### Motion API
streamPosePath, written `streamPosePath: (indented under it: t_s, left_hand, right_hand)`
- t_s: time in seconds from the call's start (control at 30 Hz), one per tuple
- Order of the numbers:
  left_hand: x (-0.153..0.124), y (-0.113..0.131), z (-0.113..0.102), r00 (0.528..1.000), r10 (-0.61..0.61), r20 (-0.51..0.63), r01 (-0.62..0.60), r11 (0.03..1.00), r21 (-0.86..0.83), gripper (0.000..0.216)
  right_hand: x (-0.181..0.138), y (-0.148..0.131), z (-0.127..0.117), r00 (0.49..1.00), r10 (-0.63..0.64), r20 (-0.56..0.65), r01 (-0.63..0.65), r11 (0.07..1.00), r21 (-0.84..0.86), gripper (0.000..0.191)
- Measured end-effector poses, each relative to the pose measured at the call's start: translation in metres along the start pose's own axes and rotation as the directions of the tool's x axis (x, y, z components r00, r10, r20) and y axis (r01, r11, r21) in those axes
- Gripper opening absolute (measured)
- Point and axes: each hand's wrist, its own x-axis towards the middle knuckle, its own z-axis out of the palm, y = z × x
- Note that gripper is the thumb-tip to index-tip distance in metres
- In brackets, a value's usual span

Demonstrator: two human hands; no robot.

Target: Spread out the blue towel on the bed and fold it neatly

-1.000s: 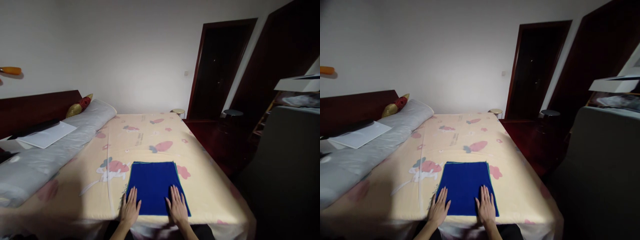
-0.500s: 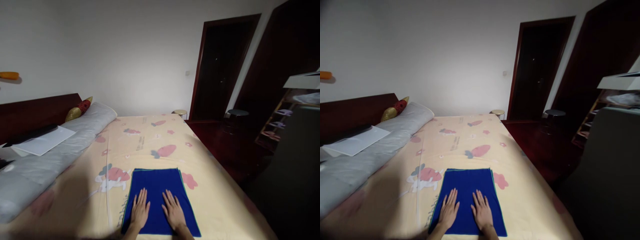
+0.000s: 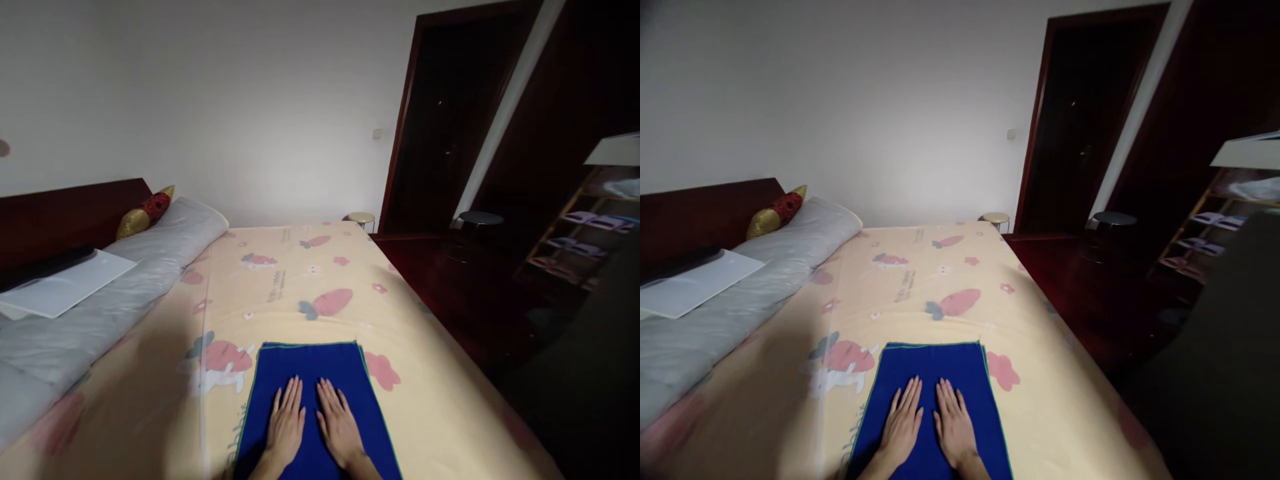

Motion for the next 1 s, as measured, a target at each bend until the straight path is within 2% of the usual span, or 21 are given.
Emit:
streamPosePath:
  t_s: [0.13,0.23,0.3,0.4,0.5,0.6,0.8,0.9,1.0]
  left_hand:
    - [0.037,0.009,0.006,0.994,0.104,0.035,-0.103,0.994,-0.035,0.062]
    - [0.06,-0.012,0.006,0.99,0.113,0.078,-0.108,0.992,-0.07,0.058]
    - [0.071,-0.036,0.007,0.994,0.029,0.108,-0.022,0.998,-0.063,0.054]
    - [0.075,-0.072,0.008,0.976,-0.186,0.115,0.186,0.982,0.007,0.052]
    - [0.072,-0.09,0.008,0.956,-0.269,0.114,0.266,0.963,0.046,0.054]
    - [0.071,-0.091,0.006,0.953,-0.276,0.126,0.273,0.961,0.044,0.054]
    - [0.072,-0.085,0.008,0.959,-0.261,0.109,0.26,0.965,0.025,0.053]
    - [0.065,-0.084,0.012,0.951,-0.3,0.079,0.298,0.954,0.039,0.053]
    - [0.054,-0.091,0.011,0.927,-0.363,0.092,0.359,0.931,0.058,0.053]
  right_hand:
    - [0.033,-0.008,0.004,0.998,-0.01,0.063,0.009,1.0,0.016,0.058]
    - [0.053,0.017,-0.001,0.997,0.008,0.081,-0.01,0.999,0.03,0.053]
    - [0.061,0.046,-0.006,0.993,0.096,0.069,-0.097,0.995,0.013,0.054]
    - [0.063,0.092,-0.008,0.956,0.293,-0.02,-0.294,0.955,-0.049,0.06]
    - [0.059,0.119,-0.006,0.941,0.329,-0.084,-0.335,0.939,-0.078,0.063]
    - [0.056,0.124,-0.005,0.942,0.326,-0.085,-0.333,0.938,-0.091,0.063]
    - [0.062,0.11,-0.01,0.925,0.377,-0.04,-0.379,0.918,-0.114,0.065]
    - [0.057,0.108,-0.011,0.898,0.438,-0.042,-0.439,0.888,-0.137,0.068]
    - [0.046,0.118,-0.014,0.895,0.445,-0.005,-0.442,0.888,-0.125,0.068]
